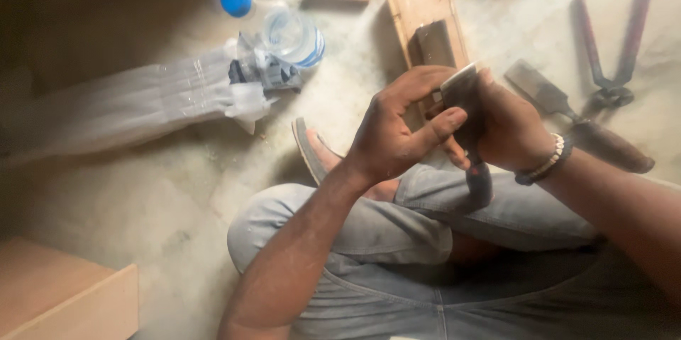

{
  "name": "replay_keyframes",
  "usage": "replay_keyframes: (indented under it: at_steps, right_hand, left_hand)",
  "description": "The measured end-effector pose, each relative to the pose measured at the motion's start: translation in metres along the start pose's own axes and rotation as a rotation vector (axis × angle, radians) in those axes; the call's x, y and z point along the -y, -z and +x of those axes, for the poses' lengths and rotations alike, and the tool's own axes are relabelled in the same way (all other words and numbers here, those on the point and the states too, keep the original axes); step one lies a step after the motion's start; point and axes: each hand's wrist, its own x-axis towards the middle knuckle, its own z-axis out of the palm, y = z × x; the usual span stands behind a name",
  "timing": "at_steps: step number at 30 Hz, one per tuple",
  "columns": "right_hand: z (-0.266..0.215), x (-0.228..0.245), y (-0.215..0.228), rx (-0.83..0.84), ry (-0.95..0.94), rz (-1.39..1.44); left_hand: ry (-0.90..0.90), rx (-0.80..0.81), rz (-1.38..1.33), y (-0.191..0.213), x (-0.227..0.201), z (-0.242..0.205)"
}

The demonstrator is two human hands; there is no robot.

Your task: The person sits on the floor and sharpens a chisel on a sharpening stone mounted on a wooden block. They repeatedly rub the blade against the stone, periodically inspecting the edge and applying water from a bottle to the stone to lubricate the surface.

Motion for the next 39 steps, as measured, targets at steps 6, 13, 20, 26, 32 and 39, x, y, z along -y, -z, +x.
replay_keyframes:
  at_steps: [6, 13, 20, 26, 32, 39]
  right_hand:
    - [-0.004, -0.001, -0.016, 0.009, 0.012, -0.081]
    - [-0.003, -0.009, -0.045, -0.028, 0.193, -0.505]
    - [-0.004, -0.012, -0.047, -0.044, 0.193, -0.517]
    - [-0.004, -0.01, -0.038, -0.145, 0.151, -0.427]
    - [-0.003, 0.0, -0.013, -0.15, 0.061, -0.126]
    - [0.0, -0.004, -0.006, -0.128, -0.002, 0.004]
  left_hand:
    - [0.158, -0.005, -0.456, -0.003, -0.013, 0.001]
    - [-0.054, -0.244, -0.088, -0.009, 0.008, 0.011]
    - [0.141, -0.273, -0.17, -0.005, 0.019, 0.014]
    - [0.189, -0.302, -0.178, 0.013, 0.027, 0.014]
    - [0.186, -0.4, -0.147, 0.038, 0.043, 0.011]
    - [0.123, -0.4, -0.193, 0.022, 0.045, 0.009]
